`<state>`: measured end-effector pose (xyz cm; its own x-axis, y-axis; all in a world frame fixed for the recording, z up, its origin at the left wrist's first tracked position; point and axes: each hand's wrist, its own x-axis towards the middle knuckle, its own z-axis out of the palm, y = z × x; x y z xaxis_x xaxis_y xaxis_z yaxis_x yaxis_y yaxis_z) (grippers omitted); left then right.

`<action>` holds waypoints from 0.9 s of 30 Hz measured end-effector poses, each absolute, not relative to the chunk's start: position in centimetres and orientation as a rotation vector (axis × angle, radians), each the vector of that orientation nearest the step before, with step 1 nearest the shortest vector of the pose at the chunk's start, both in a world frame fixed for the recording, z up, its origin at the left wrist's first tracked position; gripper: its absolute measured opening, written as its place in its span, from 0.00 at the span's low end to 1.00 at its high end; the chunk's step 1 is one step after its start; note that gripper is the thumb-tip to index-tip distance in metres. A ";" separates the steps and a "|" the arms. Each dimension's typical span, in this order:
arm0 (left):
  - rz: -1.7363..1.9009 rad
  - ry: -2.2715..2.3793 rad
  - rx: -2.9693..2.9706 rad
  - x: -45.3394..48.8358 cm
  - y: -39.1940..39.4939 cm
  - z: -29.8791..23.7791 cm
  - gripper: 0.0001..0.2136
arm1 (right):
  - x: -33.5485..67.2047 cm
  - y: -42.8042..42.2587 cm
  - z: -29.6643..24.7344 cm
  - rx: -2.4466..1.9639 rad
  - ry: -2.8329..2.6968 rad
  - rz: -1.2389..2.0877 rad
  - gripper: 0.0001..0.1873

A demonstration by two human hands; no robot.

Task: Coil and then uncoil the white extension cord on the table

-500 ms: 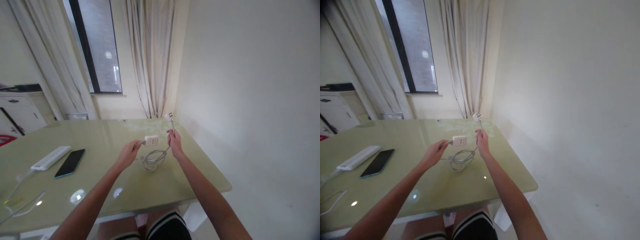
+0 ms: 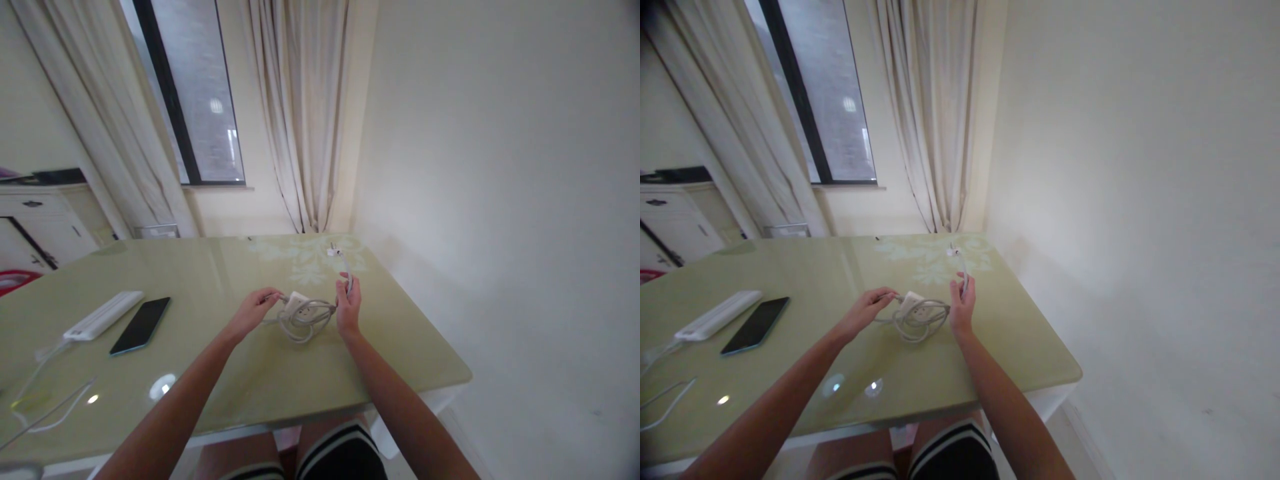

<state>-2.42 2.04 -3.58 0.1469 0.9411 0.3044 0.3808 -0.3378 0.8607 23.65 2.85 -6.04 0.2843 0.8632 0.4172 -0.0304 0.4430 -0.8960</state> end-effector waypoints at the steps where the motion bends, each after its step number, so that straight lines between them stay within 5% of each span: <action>1: 1.132 1.243 1.818 -2.5 2.5 -3.3 0.18 | 23.1 2.5 -6.0 -0.926 -1.087 0.662 0.24; 11: 0.400 0.939 2.097 1.6 6.1 -0.9 0.18 | 21.6 3.9 -6.7 -0.810 -0.979 0.897 0.21; 18: 0.741 1.098 2.027 3.7 2.6 -1.3 0.28 | 22.2 4.9 -7.8 -0.913 -0.856 0.950 0.21; 21: 0.626 1.267 2.339 4.0 -0.3 -2.0 0.27 | 22.0 5.0 -7.9 -0.939 -0.864 0.901 0.19; 27: 0.729 0.890 2.751 2.9 -2.6 -3.9 0.34 | 22.2 4.6 -7.5 -0.924 -0.920 0.893 0.18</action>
